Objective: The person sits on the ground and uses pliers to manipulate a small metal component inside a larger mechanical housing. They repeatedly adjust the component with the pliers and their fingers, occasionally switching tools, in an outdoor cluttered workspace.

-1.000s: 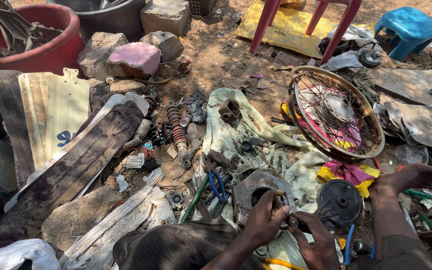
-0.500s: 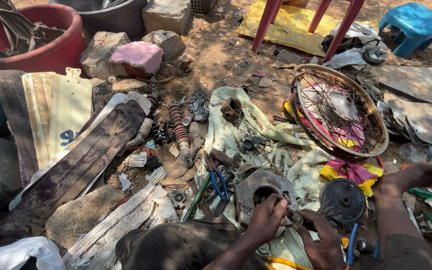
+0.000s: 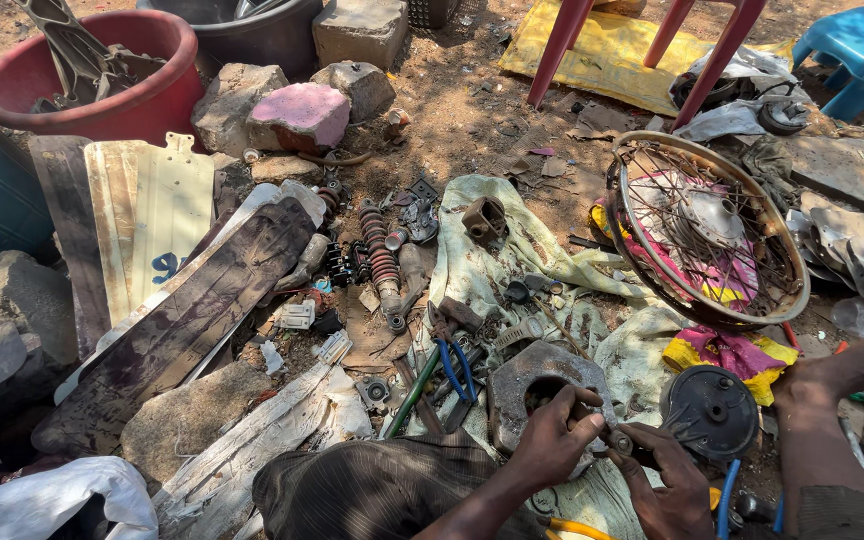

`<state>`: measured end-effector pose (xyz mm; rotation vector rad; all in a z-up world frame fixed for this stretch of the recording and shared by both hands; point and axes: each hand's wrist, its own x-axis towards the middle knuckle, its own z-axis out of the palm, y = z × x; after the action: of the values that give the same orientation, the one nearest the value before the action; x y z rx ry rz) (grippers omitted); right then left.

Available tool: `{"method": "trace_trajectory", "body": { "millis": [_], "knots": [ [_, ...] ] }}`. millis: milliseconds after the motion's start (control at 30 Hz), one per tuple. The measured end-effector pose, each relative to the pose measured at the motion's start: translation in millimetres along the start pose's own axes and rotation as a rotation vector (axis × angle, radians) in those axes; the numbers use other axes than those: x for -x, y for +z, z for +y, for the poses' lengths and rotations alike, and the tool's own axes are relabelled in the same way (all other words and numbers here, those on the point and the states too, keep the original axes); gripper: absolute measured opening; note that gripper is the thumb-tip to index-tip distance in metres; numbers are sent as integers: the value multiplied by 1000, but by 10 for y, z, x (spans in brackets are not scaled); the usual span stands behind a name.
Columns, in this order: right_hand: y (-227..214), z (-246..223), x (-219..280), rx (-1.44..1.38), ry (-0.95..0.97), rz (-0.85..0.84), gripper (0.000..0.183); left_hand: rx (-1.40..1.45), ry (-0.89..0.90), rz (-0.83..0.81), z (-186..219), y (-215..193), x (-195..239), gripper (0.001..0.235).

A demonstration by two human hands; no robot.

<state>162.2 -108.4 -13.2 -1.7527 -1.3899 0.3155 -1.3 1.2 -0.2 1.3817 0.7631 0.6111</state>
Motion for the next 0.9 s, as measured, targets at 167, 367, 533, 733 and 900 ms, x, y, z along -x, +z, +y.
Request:
{"method": "trace_trajectory", "body": {
  "millis": [167,367,533,733,900],
  "knots": [
    [17,70,11,22,-50,10,41,-25,-134,24,-30,5,2,42],
    [1,73,3,7,-2,27,38,34,117,-41,-129,48,-19,37],
    [32,36,20,54,-37,19,38,196,-185,-45,-124,25,-46,43],
    [39,40,14,-26,22,5,35,130,1,-94,-100,-2,-26,40],
    [63,87,35,13,-55,31,38,185,-117,-60,-140,30,-5,46]
  ]
}}
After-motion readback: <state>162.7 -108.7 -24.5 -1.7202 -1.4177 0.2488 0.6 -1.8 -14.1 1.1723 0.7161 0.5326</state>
